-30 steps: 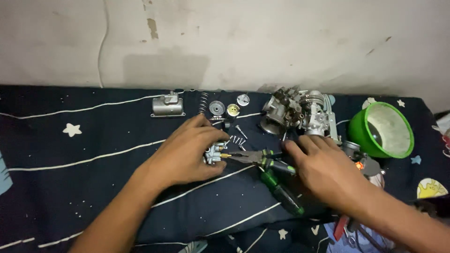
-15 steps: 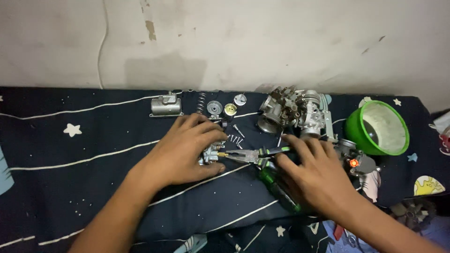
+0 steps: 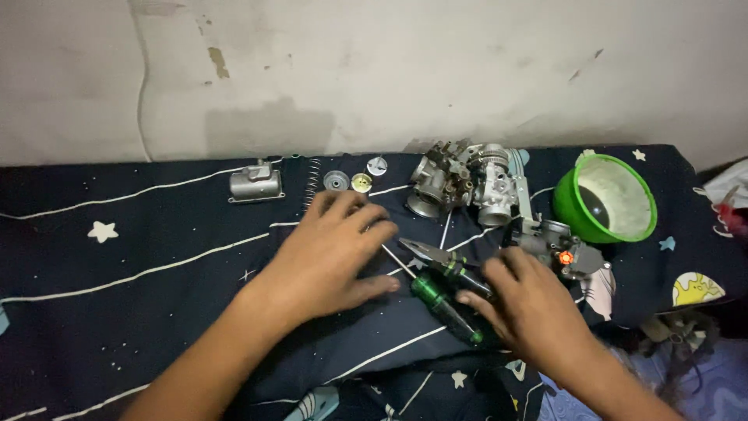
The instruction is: Disassembling and inspecting a motorcycle carburetor using a screwdriver and pliers
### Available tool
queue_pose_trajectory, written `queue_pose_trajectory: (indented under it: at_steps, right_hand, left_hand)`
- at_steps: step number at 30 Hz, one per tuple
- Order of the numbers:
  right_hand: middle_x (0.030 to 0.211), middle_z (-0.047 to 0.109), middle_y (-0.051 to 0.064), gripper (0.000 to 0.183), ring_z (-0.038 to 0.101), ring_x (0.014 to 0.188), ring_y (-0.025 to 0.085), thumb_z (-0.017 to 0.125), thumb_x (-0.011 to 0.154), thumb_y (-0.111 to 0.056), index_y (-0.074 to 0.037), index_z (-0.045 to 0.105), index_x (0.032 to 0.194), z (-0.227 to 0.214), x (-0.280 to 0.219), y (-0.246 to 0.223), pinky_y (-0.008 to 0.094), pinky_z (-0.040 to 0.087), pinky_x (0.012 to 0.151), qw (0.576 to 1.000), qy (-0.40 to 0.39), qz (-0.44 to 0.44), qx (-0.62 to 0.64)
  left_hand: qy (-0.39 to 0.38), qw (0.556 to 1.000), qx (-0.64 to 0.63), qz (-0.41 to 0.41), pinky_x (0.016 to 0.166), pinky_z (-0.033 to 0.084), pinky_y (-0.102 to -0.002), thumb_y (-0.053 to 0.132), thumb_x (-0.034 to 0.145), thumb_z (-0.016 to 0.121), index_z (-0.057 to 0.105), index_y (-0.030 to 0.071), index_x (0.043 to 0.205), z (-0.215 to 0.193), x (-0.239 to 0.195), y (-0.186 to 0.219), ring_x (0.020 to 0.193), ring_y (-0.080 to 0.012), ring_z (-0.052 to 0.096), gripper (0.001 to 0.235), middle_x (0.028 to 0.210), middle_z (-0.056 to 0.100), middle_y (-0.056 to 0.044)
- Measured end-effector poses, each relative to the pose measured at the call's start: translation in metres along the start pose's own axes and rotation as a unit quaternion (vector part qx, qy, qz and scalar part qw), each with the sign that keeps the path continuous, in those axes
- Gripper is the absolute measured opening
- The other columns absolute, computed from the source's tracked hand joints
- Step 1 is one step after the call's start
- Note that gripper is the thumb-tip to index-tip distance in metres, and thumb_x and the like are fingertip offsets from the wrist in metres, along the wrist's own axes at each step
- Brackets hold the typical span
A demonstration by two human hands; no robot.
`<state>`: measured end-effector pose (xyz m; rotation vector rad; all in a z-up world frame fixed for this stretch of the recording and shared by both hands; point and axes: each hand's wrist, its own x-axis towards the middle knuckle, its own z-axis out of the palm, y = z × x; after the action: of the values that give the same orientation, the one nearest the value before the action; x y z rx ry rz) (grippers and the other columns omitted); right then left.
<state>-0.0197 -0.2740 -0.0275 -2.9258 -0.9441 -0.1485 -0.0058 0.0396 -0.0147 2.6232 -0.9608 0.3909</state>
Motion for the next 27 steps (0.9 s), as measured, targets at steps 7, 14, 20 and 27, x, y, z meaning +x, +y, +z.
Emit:
queue_pose_trajectory:
  at_steps: [7,14,20,27]
  right_hand:
    - [0.104,0.057,0.019,0.04,0.061,0.088,0.04,0.07,0.093,-0.041,-0.004,0.057,0.1,0.012,-0.027,0.001,0.049,0.05,0.08,0.992,0.057,0.088,0.067]
    - [0.099,0.053,0.021,0.036,0.057,0.088,0.043,0.065,0.096,-0.043,-0.008,0.054,0.096,0.027,-0.047,-0.001,0.053,0.047,0.079,0.983,0.062,0.17,0.007]
    - [0.102,0.054,0.022,0.039,0.055,0.089,0.045,0.064,0.095,-0.048,-0.01,0.055,0.097,0.037,-0.053,-0.007,0.056,0.046,0.078,0.975,0.066,0.209,-0.025]
    - [0.11,0.057,0.019,0.037,0.056,0.094,0.042,0.064,0.094,-0.048,-0.012,0.061,0.103,0.042,-0.053,-0.004,0.054,0.048,0.081,0.971,0.085,0.223,-0.006]
  left_hand:
    - [-0.024,0.999,0.001,0.043,0.094,0.043,-0.056,0.054,0.076,0.084,0.066,0.014,0.112,0.029,0.021,0.017,0.111,-0.0361,0.056,0.056,0.113,0.065,-0.007]
    - [-0.1,0.994,-0.001,0.054,0.092,0.043,-0.058,0.055,0.079,0.081,0.068,0.013,0.115,0.043,0.046,0.038,0.108,-0.0363,0.057,0.057,0.109,0.066,-0.009]
    - [-0.145,0.988,-0.012,0.057,0.091,0.043,-0.059,0.055,0.082,0.078,0.064,0.012,0.123,0.056,0.059,0.045,0.113,-0.0386,0.056,0.061,0.116,0.066,-0.011]
    - [-0.229,0.972,-0.053,0.004,0.099,0.04,-0.059,0.055,0.086,0.076,0.064,0.011,0.127,0.042,0.063,0.044,0.115,-0.0369,0.056,0.061,0.116,0.066,-0.01]
